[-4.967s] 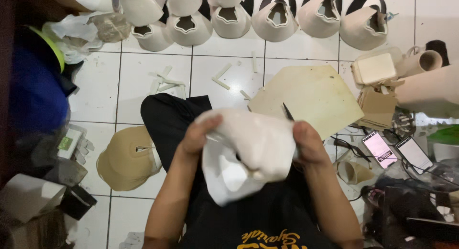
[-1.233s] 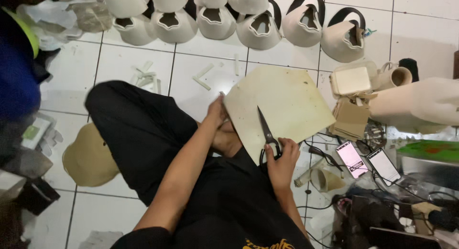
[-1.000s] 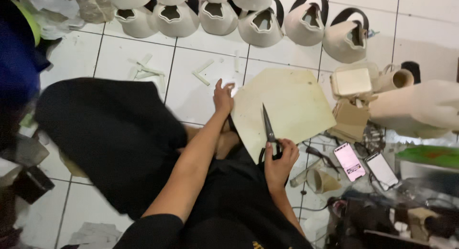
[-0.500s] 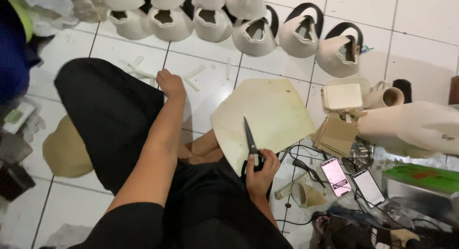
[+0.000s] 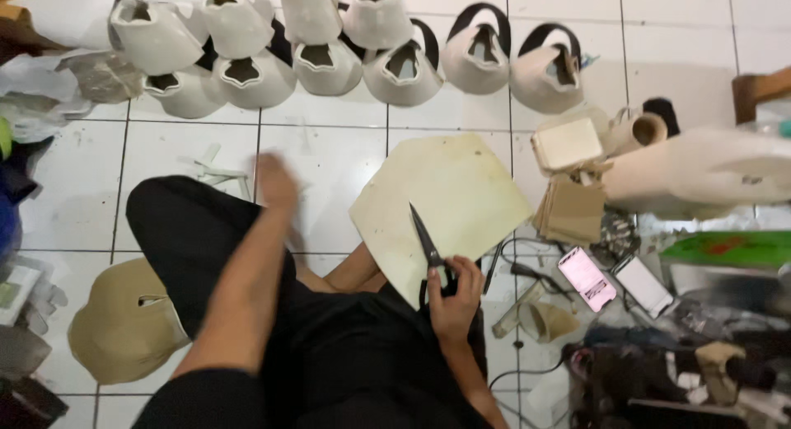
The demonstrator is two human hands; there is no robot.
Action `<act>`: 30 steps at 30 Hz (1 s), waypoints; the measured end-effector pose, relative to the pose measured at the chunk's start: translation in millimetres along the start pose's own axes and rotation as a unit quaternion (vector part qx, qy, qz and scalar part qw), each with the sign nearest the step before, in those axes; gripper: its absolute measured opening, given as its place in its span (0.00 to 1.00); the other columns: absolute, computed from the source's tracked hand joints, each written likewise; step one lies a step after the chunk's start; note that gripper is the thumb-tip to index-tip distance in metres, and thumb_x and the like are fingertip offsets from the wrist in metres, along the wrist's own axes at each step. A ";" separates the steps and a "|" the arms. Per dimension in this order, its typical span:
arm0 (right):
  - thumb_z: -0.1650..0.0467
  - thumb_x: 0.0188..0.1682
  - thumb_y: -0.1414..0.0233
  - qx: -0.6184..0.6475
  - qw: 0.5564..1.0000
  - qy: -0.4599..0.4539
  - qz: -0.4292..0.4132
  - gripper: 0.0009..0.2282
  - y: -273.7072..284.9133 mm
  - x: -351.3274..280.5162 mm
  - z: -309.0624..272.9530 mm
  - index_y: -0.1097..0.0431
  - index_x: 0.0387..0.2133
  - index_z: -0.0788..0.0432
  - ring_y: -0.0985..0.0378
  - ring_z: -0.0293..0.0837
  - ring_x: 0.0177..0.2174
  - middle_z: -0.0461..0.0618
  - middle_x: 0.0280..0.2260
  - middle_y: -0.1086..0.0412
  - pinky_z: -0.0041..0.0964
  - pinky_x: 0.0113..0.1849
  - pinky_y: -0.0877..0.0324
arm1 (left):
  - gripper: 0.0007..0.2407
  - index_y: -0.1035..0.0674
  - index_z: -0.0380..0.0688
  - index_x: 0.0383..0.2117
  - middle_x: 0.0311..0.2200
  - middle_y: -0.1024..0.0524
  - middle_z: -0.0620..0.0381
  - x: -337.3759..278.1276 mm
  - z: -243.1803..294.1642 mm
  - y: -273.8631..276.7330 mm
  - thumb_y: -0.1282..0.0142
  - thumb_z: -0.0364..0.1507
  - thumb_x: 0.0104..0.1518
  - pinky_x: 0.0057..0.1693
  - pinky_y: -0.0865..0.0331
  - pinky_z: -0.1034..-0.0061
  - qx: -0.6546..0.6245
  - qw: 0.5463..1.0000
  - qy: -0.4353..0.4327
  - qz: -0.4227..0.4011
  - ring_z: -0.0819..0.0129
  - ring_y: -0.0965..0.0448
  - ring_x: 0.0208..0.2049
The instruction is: The person sits on the floor and uses scissors to cut strips from a white foam sheet. They then insert these strips into the openings of white shoe-like objects, pressing them into place by hand.
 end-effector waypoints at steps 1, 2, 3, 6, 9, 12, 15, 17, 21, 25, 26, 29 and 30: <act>0.67 0.45 0.45 -0.009 1.000 0.007 0.001 0.11 -4.4 -0.2 1.7 0.32 0.38 0.61 0.34 0.53 0.44 0.53 0.40 0.36 0.48 0.46 0.38 | 0.20 0.38 0.27 0.56 0.62 0.47 0.33 -21.1 -30.6 2.8 0.59 0.22 0.57 0.62 0.57 0.43 0.011 0.985 0.173 0.003 0.37 0.52 0.62; 0.69 0.43 0.41 -0.020 1.000 0.012 0.002 0.12 -7.8 -2.9 3.5 0.33 0.37 0.59 0.33 0.57 0.43 0.52 0.39 0.36 0.51 0.45 0.39 | 0.14 0.30 0.13 0.49 0.62 0.52 0.24 -45.9 -60.4 5.3 0.61 0.19 0.63 0.60 0.63 0.34 0.023 0.940 0.339 0.005 0.27 0.61 0.62; 0.69 0.43 0.41 -0.023 1.000 0.003 0.003 0.12 -8.8 -6.7 -2.9 0.33 0.37 0.59 0.33 0.57 0.43 0.52 0.39 0.36 0.51 0.45 0.39 | 0.14 0.30 0.13 0.49 0.62 0.52 0.24 -47.9 -46.6 37.6 0.61 0.19 0.63 0.60 0.63 0.34 0.025 0.943 0.331 0.000 0.27 0.61 0.62; 0.68 0.45 0.43 -0.024 1.000 0.020 0.001 0.10 -11.3 -0.7 -14.4 0.33 0.37 0.59 0.34 0.56 0.43 0.52 0.40 0.37 0.50 0.46 0.40 | 0.13 0.23 0.30 0.48 0.62 0.42 0.36 -34.1 16.4 89.5 0.55 0.24 0.61 0.60 0.61 0.36 0.084 0.979 0.149 -0.114 0.35 0.68 0.66; 0.68 0.45 0.43 -0.034 0.999 0.021 -0.003 0.11 -10.4 -0.6 -19.1 0.34 0.37 0.60 0.34 0.56 0.44 0.53 0.40 0.37 0.51 0.46 0.40 | 0.24 0.41 0.34 0.61 0.60 0.45 0.29 -32.7 92.7 60.0 0.49 0.29 0.59 0.65 0.54 0.46 -0.585 0.802 0.098 -0.071 0.32 0.48 0.61; 0.68 0.46 0.44 -0.014 1.000 0.002 0.003 0.11 -2.0 -2.0 -19.6 0.33 0.37 0.61 0.34 0.58 0.43 0.53 0.40 0.36 0.50 0.44 0.39 | 0.30 0.39 0.72 0.61 0.61 0.40 0.59 -51.2 154.1 37.0 0.55 0.61 0.52 0.62 0.43 0.61 -0.603 0.734 0.089 -0.297 0.58 0.41 0.62; 0.67 0.46 0.43 -0.004 0.999 -0.034 0.015 0.11 2.2 -4.4 -20.5 0.33 0.37 0.59 0.34 0.55 0.43 0.51 0.41 0.37 0.48 0.44 0.40 | 0.18 0.20 0.55 0.45 0.40 0.22 0.50 -55.5 154.2 24.4 0.52 0.49 0.57 0.53 0.32 0.63 -0.655 0.716 0.136 -0.199 0.53 0.25 0.48; 0.69 0.43 0.42 -0.004 1.000 -0.005 0.016 0.12 3.3 -6.1 -21.2 0.33 0.36 0.61 0.33 0.58 0.44 0.54 0.40 0.36 0.50 0.46 0.38 | 0.12 0.18 0.58 0.40 0.38 0.21 0.51 -44.5 146.5 8.5 0.45 0.42 0.53 0.52 0.32 0.66 -0.650 0.730 0.112 -0.181 0.54 0.24 0.46; 0.69 0.44 0.42 0.004 0.999 -0.021 0.025 0.12 6.0 -5.6 -27.4 0.34 0.37 0.61 0.34 0.58 0.45 0.55 0.41 0.37 0.50 0.48 0.39 | 0.11 0.18 0.50 0.37 0.35 0.21 0.48 -50.4 104.9 0.7 0.39 0.32 0.48 0.48 0.29 0.66 -0.594 0.767 0.090 -0.228 0.55 0.22 0.41; 0.69 0.40 0.39 -0.067 0.998 -0.007 0.011 0.15 2.1 -16.8 -25.7 0.36 0.37 0.59 0.35 0.56 0.40 0.52 0.39 0.42 0.50 0.45 0.40 | 0.08 0.19 0.45 0.31 0.30 0.23 0.47 -38.4 17.5 -20.3 0.50 0.22 0.49 0.44 0.32 0.63 -0.421 0.878 0.228 -0.020 0.50 0.23 0.37; 0.69 0.37 0.38 -0.073 0.997 -0.014 -0.004 0.17 0.7 -22.2 -20.3 0.37 0.36 0.59 0.33 0.57 0.36 0.53 0.33 0.40 0.49 0.42 0.38 | 0.08 0.20 0.45 0.30 0.31 0.24 0.48 -41.5 -6.4 -27.4 0.54 0.21 0.52 0.43 0.33 0.66 -0.340 0.865 0.366 0.046 0.52 0.25 0.38; 0.64 0.43 0.41 -0.120 0.989 -0.056 -0.063 0.17 11.8 -14.9 -30.1 0.39 0.37 0.59 0.30 0.49 0.32 0.49 0.29 0.40 0.36 0.36 0.32 | 0.21 0.30 0.37 0.52 0.46 0.28 0.36 -60.2 3.6 -64.0 0.48 0.39 0.57 0.53 0.37 0.50 -0.374 0.850 0.337 -0.154 0.40 0.30 0.50; 0.64 0.43 0.41 -0.122 0.989 -0.057 -0.064 0.17 13.0 -13.3 -28.1 0.39 0.37 0.59 0.30 0.49 0.32 0.49 0.29 0.40 0.36 0.36 0.32 | 0.21 0.30 0.37 0.52 0.46 0.28 0.36 -42.1 63.4 49.9 0.48 0.39 0.57 0.53 0.37 0.50 -0.375 0.849 0.337 -0.157 0.40 0.30 0.50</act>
Point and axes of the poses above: each hand's wrist, its own x-axis towards the middle knuckle, its own y-axis out of the back of the hand, z = x × y, the point moved 2 cm from there along x, towards the middle knuckle
